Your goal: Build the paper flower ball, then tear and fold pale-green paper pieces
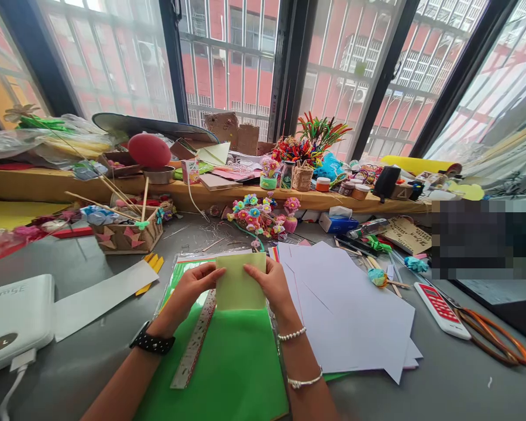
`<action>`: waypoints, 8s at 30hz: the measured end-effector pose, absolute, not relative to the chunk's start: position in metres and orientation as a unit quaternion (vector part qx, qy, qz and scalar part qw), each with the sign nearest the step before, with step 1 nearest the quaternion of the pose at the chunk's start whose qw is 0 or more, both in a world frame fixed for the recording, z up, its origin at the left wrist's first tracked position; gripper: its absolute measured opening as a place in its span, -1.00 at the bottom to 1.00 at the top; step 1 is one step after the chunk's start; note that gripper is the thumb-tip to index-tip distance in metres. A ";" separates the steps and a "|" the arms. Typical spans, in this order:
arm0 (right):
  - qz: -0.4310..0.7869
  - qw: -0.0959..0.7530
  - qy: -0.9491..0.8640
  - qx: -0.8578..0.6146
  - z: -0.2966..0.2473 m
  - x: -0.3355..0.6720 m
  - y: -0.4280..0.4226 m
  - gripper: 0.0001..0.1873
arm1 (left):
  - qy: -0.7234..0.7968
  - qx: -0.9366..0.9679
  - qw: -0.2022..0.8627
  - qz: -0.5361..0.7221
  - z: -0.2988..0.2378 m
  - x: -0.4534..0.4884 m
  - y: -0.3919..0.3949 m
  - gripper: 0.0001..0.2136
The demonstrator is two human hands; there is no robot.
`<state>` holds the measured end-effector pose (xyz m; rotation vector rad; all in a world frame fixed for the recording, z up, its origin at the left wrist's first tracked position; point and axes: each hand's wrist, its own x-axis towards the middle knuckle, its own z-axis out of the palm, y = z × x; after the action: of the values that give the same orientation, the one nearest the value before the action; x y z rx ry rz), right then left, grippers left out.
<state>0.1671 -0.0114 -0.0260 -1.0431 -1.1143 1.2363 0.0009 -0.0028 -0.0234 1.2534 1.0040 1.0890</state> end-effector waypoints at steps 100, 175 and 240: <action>0.413 0.364 -0.665 -0.505 -0.032 0.184 -0.007 -0.85 | 0.517 0.722 0.298 0.349 -0.024 -0.005 -0.006 -0.78; 0.156 0.362 -0.776 -0.492 -0.042 0.165 -0.005 -0.87 | 0.401 0.827 -0.243 0.311 -0.044 0.002 -0.010 -0.93; 0.080 0.362 -0.779 -0.506 -0.036 0.166 -0.009 -0.85 | 0.380 0.821 -0.076 0.419 -0.037 -0.012 -0.002 -0.83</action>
<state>0.1665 -0.0090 -0.0361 -1.3021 -2.0064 0.2049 -0.0121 -0.0017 -0.0369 2.7123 1.2559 1.3860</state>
